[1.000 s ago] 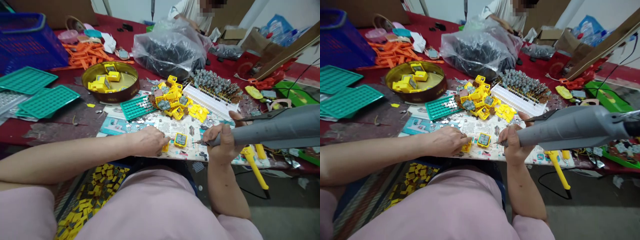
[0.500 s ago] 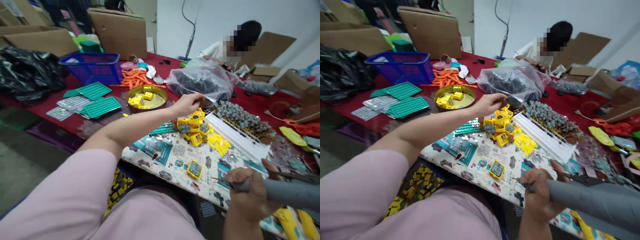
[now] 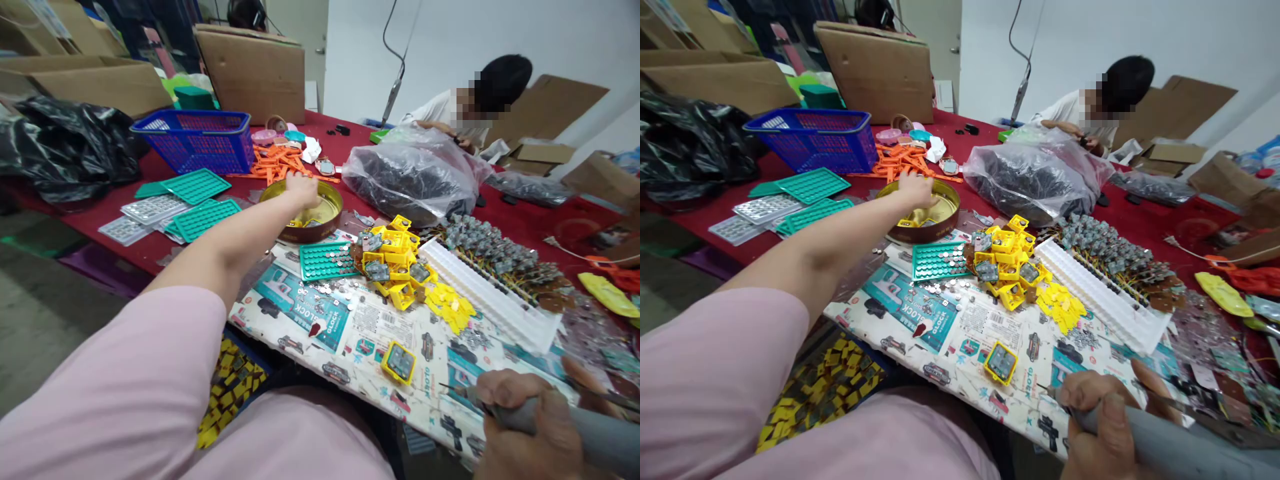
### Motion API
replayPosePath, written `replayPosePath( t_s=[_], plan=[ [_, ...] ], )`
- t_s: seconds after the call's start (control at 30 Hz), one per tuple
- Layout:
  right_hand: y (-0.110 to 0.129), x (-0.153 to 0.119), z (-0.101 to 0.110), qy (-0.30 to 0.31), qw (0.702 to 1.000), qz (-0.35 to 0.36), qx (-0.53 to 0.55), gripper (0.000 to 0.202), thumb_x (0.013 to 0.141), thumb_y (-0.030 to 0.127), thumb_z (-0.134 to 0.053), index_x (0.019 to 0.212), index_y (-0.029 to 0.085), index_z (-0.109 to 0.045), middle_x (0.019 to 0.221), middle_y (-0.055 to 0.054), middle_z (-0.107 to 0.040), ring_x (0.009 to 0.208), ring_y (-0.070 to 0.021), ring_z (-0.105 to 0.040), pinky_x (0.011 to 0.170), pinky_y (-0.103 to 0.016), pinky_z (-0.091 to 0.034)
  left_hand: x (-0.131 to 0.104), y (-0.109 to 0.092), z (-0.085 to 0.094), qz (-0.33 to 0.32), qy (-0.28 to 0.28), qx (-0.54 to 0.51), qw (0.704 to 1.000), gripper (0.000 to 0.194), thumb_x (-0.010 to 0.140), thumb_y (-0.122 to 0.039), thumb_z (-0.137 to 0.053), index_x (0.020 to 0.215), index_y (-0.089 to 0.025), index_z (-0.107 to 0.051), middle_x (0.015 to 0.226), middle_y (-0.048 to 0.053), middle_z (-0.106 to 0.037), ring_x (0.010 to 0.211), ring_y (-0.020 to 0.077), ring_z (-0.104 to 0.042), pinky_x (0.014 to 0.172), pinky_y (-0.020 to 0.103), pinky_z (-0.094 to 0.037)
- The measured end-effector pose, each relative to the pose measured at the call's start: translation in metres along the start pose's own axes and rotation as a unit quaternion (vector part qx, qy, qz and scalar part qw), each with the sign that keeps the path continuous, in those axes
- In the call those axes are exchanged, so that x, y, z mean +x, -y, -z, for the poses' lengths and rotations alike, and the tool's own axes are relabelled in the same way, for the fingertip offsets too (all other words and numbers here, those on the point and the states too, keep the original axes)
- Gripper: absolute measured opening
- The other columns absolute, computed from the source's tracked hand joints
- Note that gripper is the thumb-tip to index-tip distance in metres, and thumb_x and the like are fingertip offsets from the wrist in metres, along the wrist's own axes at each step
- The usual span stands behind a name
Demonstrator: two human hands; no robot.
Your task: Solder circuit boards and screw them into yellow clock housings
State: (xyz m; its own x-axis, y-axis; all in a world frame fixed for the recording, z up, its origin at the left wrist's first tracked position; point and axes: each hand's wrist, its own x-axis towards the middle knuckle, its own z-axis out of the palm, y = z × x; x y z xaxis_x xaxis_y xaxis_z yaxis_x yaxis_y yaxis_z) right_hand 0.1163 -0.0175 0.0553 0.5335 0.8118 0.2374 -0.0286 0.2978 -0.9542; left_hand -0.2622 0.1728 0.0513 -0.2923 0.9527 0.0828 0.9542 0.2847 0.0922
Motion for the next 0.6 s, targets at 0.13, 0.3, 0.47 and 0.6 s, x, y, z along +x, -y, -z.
replayPosePath(
  t_s=[0.13,0.3,0.47,0.6],
  plan=[
    [0.000,0.001,-0.006,0.004,1.000,0.000,-0.003,0.039,0.050,0.035,-0.061,0.085,0.046,-0.072,0.038,0.002,-0.043,0.036,-0.0239,-0.038,0.044,-0.046,-0.032,0.015,0.029,-0.014,0.046,0.048,0.019,0.998,0.068,0.072,-0.049,-0.070,0.127,-0.010,-0.062,0.131,0.023,-0.064,0.126,0.0437,-0.050,0.110,0.059,-0.024],
    [-0.009,0.004,-0.002,0.024,0.999,0.022,0.020,0.045,0.052,0.032,-0.065,0.095,0.043,-0.073,0.038,0.003,-0.044,0.033,-0.0226,-0.036,0.042,-0.044,-0.030,-0.009,0.026,-0.009,-0.019,-0.005,0.001,1.000,0.069,0.079,-0.040,-0.061,0.139,-0.007,-0.050,0.134,0.023,-0.060,0.129,0.0373,-0.050,0.115,0.050,-0.026],
    [-0.011,0.000,0.004,0.028,0.999,0.025,0.036,0.044,0.053,0.030,-0.068,0.095,0.040,-0.073,0.041,0.004,-0.047,0.034,-0.0197,-0.039,0.040,-0.041,-0.032,-0.079,0.009,-0.003,-0.207,-0.165,-0.112,0.958,0.066,0.086,-0.034,-0.054,0.146,-0.010,-0.042,0.142,0.019,-0.053,0.130,0.0288,-0.053,0.112,0.041,-0.041],
    [-0.010,-0.005,0.008,0.058,0.996,0.037,0.058,0.041,0.059,0.027,-0.068,0.098,0.038,-0.072,0.042,0.006,-0.050,0.034,-0.0167,-0.040,0.040,-0.036,-0.034,-0.153,-0.011,-0.010,-0.350,-0.233,-0.209,0.883,0.050,0.090,-0.027,-0.057,0.138,-0.015,-0.048,0.130,0.014,-0.061,0.123,0.0228,-0.059,0.105,0.038,-0.050]
  ],
)
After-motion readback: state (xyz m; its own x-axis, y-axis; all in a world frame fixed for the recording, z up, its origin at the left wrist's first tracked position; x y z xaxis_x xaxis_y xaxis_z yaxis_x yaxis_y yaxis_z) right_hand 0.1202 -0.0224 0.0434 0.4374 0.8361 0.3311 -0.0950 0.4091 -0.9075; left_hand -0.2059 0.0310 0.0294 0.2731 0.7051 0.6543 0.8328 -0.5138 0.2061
